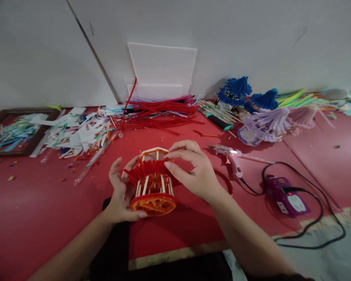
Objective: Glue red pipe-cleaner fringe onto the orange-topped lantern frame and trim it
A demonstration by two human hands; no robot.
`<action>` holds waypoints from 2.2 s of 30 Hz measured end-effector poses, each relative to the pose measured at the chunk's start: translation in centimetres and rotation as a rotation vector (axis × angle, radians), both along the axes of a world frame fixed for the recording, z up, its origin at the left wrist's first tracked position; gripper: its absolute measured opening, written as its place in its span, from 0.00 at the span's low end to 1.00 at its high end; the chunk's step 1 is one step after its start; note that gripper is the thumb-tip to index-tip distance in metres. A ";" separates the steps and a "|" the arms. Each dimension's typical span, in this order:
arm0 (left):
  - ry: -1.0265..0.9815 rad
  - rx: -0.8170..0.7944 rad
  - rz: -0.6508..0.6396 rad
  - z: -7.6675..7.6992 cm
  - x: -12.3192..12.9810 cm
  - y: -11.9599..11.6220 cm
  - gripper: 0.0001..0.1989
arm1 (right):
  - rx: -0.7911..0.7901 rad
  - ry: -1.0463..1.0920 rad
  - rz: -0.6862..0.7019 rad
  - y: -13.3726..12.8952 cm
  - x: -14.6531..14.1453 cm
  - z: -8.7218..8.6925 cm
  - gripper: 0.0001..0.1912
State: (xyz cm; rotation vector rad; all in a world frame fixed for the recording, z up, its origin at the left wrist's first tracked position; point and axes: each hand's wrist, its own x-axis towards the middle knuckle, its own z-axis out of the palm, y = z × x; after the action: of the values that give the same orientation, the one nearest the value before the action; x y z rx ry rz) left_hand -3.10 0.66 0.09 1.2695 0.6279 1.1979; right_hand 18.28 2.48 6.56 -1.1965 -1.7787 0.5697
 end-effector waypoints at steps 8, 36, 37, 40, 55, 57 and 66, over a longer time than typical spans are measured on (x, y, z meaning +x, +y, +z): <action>-0.010 -0.031 0.010 0.3 0.1 -0.1 0.57 | 0.191 -0.093 -0.088 -0.2 -0.5 0.4 0.04; 0.101 0.093 0.052 0.3 -0.1 1.0 0.60 | 0.118 -0.245 -0.052 -5.7 -0.9 0.4 0.10; 0.133 0.125 0.066 0.4 -0.2 1.1 0.61 | 0.094 -0.236 -0.069 -5.8 -0.9 0.1 0.08; 0.219 0.241 0.102 0.6 -0.3 1.5 0.64 | 0.059 -0.198 -0.100 -5.9 -0.8 -0.3 0.05; -0.032 -0.029 0.181 0.8 0.6 0.4 0.58 | -0.083 0.229 -0.257 -4.7 -4.1 -1.7 0.02; -0.046 -0.026 0.201 1.3 0.6 0.6 0.53 | -0.072 0.229 -0.206 -4.1 -4.1 -1.7 0.02; 0.030 0.070 0.155 2.0 -0.1 0.9 0.38 | 0.142 0.181 -0.188 -1.6 -0.3 -2.5 0.02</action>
State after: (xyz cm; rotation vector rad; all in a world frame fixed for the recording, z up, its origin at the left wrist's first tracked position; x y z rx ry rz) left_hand -3.16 1.54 2.07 1.3181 0.7217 1.3401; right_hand 17.95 0.83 4.03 -1.1610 -1.5099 0.4201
